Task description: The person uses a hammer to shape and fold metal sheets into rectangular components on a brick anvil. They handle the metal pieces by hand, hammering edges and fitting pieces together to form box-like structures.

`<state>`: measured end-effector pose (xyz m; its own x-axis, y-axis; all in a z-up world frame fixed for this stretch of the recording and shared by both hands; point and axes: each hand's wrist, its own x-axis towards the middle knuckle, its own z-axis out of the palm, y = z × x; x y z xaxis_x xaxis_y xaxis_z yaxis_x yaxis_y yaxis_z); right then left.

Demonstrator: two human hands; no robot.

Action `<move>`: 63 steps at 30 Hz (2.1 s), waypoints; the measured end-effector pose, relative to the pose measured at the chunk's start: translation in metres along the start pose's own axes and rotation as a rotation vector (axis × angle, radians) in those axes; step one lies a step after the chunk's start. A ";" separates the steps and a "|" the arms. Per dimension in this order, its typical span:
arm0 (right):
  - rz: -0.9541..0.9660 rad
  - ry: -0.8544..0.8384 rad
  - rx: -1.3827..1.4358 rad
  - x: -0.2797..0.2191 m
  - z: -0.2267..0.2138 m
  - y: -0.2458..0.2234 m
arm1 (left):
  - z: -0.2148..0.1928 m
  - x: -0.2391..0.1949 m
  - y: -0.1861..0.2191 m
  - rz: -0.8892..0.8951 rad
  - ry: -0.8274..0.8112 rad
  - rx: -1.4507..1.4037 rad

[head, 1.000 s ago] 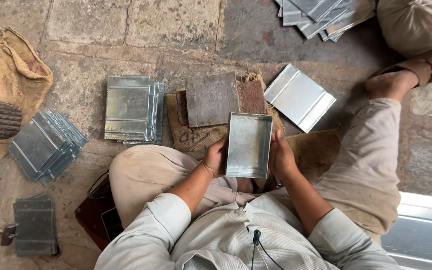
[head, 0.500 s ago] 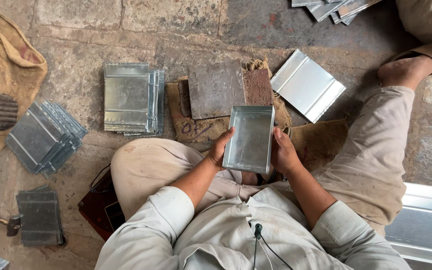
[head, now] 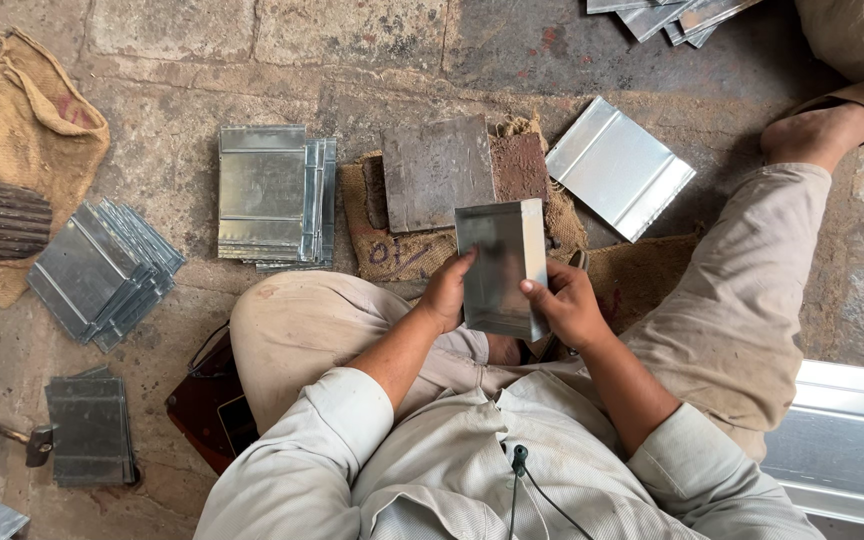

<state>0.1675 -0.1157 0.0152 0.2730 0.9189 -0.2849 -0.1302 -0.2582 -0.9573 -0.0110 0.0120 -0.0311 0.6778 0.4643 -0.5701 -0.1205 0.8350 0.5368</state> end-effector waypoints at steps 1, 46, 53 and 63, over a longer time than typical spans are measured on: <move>0.088 0.022 -0.079 -0.004 0.005 -0.011 | 0.001 0.001 0.000 0.026 0.032 0.028; -0.019 0.210 0.253 0.014 -0.010 0.048 | 0.026 -0.027 0.027 0.574 -0.130 0.629; 0.108 0.297 0.367 0.024 -0.015 0.068 | 0.040 -0.051 0.039 0.658 -0.041 1.223; 0.227 0.228 0.535 0.025 -0.018 0.095 | 0.046 -0.054 0.034 0.761 -0.153 1.427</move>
<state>0.1795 -0.1228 -0.0836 0.3711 0.7567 -0.5382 -0.6519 -0.2004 -0.7313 -0.0177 0.0016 0.0463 0.8514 0.5149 0.0997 0.2319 -0.5401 0.8091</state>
